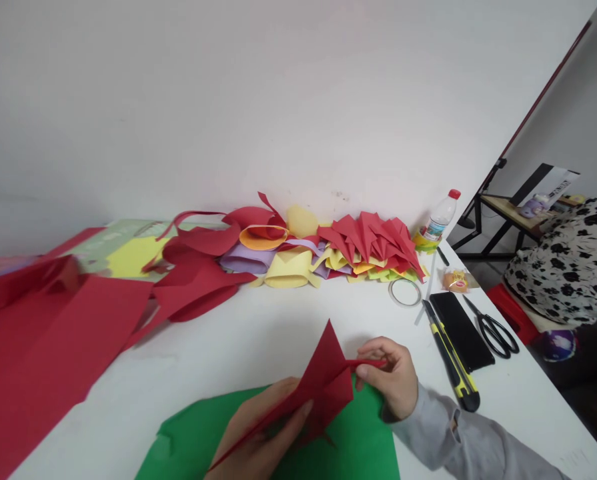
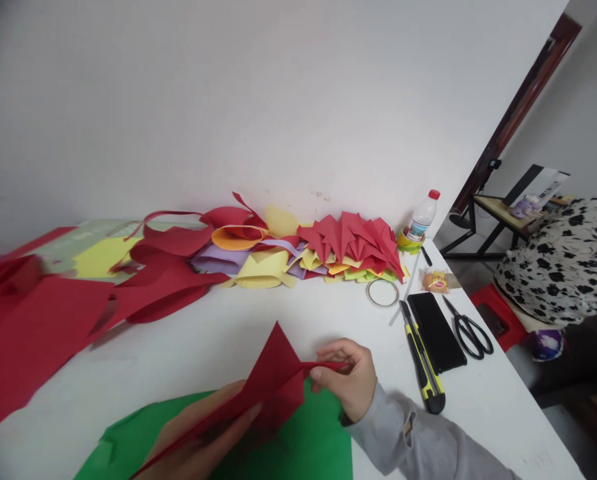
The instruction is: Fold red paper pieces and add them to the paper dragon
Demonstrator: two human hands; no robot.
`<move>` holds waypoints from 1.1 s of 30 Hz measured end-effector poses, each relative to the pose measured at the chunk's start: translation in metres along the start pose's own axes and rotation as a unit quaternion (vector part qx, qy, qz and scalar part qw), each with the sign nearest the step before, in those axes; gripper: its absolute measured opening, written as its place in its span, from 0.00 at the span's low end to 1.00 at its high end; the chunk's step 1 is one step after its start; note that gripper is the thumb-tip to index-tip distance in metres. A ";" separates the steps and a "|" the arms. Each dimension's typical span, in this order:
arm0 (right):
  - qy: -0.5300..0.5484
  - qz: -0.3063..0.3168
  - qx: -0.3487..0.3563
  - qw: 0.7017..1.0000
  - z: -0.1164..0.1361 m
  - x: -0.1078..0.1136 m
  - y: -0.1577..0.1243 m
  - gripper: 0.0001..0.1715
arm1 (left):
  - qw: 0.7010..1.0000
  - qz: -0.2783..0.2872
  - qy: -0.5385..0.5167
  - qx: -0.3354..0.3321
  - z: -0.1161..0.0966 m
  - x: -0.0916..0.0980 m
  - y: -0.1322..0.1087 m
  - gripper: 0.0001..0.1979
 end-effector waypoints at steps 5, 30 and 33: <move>-0.060 -0.047 0.016 0.997 -0.002 0.000 0.000 0.17 | 0.997 0.011 -0.015 0.080 0.003 -0.001 -0.008 0.12; -0.080 0.029 -0.050 0.995 -0.002 0.002 -0.004 0.17 | 0.957 0.144 -0.195 0.161 0.014 -0.010 -0.008 0.17; -0.122 0.038 -0.005 0.992 0.000 -0.001 -0.005 0.13 | 0.960 0.168 -0.178 0.134 0.022 -0.007 -0.012 0.17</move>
Point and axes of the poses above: each hand's wrist, its own y-axis towards the middle knuckle, its own x-axis out of the back of the hand, z = x × y, the point moved 3 cm from there along y, towards the middle knuckle, and after that the axes turned 7 degrees about y, right-handed, at the moved point
